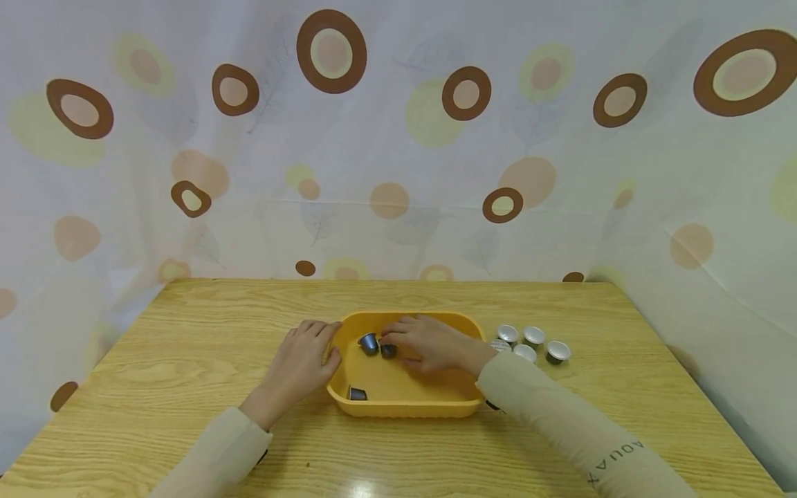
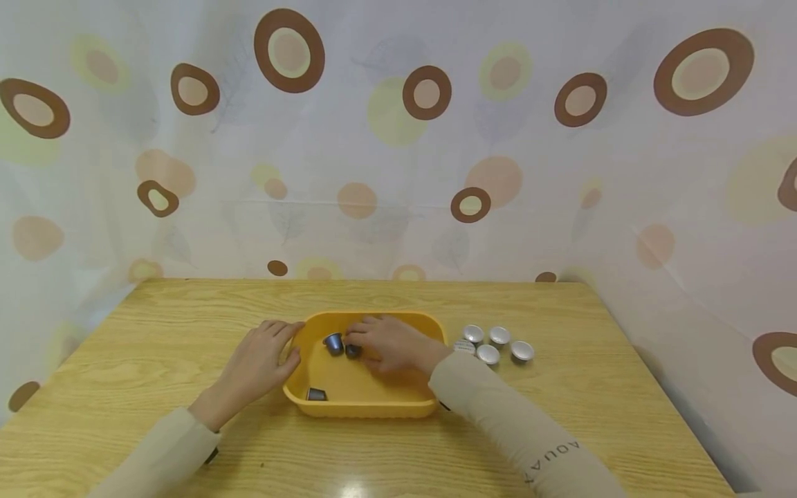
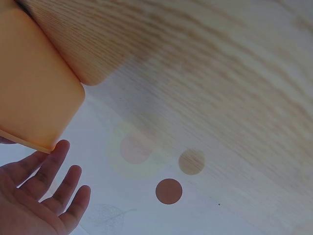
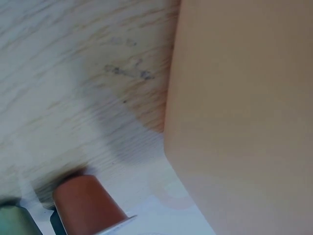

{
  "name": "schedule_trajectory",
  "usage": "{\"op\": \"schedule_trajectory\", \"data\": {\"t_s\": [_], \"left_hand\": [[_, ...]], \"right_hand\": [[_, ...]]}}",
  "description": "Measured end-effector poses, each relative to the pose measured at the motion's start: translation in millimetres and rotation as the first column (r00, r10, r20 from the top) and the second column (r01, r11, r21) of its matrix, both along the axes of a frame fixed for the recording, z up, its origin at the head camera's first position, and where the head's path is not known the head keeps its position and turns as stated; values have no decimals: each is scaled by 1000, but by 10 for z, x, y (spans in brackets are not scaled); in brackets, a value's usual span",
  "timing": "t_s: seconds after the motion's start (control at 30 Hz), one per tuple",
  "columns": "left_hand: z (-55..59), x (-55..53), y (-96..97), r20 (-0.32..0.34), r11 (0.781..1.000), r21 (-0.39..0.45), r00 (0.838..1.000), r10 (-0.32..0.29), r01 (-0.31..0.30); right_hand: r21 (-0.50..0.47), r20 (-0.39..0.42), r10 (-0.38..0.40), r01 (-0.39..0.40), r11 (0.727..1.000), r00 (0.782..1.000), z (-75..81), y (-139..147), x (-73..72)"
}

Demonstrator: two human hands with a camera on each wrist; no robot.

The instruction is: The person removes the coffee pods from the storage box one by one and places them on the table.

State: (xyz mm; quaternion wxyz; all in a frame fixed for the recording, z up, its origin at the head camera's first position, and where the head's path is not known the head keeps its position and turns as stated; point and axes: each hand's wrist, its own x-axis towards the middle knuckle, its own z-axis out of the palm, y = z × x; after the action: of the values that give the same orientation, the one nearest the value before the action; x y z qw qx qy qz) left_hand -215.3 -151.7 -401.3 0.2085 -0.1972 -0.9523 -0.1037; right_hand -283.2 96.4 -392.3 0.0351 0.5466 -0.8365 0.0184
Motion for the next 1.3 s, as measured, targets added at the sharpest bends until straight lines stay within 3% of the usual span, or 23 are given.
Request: {"op": "schedule_trajectory", "data": {"t_s": [0.27, 0.77, 1.3], "left_hand": [[5, 8, 2, -3, 1000, -2, 1000, -3, 3], [23, 10, 13, -1, 1000, -4, 1000, 2, -2], [7, 10, 0, -5, 1000, -2, 1000, -4, 4]], "right_hand": [[-27, -60, 47, -48, 998, 997, -48, 5, -17], [77, -71, -14, 19, 997, 997, -13, -6, -5], [56, -118, 14, -7, 998, 993, -47, 1, -14]]}}
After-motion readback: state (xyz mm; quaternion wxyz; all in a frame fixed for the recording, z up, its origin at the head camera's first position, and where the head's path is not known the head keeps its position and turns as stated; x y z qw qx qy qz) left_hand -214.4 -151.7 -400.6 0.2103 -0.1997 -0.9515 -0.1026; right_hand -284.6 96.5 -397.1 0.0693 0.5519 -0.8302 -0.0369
